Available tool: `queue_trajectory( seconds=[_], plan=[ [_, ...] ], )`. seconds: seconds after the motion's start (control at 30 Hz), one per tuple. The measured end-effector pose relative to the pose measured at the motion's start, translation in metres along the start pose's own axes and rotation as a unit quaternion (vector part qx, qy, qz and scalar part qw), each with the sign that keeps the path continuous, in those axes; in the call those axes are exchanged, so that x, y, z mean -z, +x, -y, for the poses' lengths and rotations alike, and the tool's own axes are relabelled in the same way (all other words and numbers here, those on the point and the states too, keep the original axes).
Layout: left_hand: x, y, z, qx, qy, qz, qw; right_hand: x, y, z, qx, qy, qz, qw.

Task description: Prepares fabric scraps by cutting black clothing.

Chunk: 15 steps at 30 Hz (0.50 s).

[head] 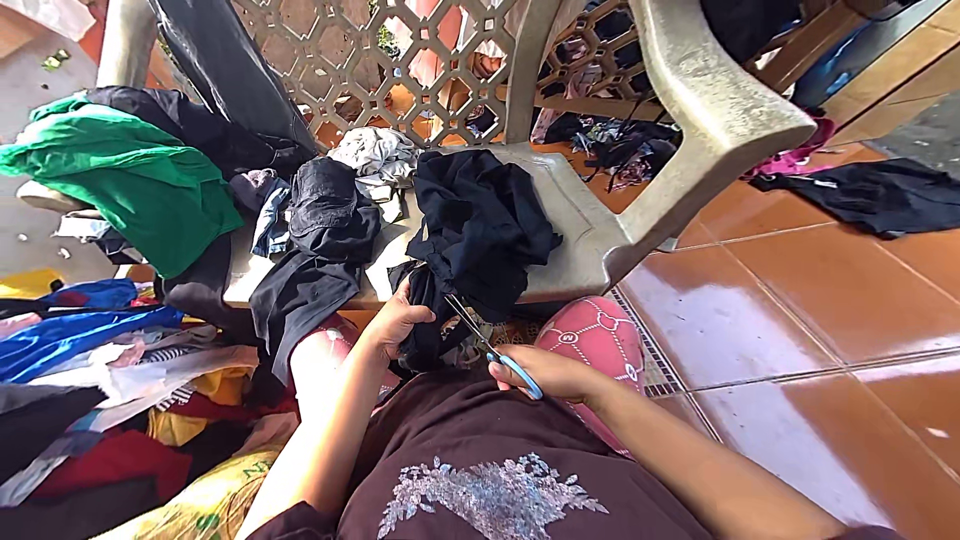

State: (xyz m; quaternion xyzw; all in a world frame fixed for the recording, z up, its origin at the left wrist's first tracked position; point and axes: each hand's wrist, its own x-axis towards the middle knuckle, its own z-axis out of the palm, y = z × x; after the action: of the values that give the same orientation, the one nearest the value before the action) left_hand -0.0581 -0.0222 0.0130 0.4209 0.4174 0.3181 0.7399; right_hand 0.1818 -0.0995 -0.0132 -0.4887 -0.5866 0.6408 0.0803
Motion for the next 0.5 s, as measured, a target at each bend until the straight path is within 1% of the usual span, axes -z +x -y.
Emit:
queue_trajectory(
  seconds=[0.13, 0.33, 0.5],
  plan=[
    [0.003, 0.002, 0.001, -0.008, 0.025, 0.013, 1.0, 0.001, 0.004, 0.006, -0.02, -0.015, -0.017, 1.0],
    [0.006, 0.002, 0.003, -0.001, 0.019, 0.004, 1.0, 0.003, 0.001, 0.003, -0.044, -0.018, -0.016, 0.999],
    [0.0, 0.0, 0.006, -0.002, 0.035, 0.014, 0.999, 0.0, 0.008, 0.019, -0.059, -0.076, -0.035, 0.995]
  ],
)
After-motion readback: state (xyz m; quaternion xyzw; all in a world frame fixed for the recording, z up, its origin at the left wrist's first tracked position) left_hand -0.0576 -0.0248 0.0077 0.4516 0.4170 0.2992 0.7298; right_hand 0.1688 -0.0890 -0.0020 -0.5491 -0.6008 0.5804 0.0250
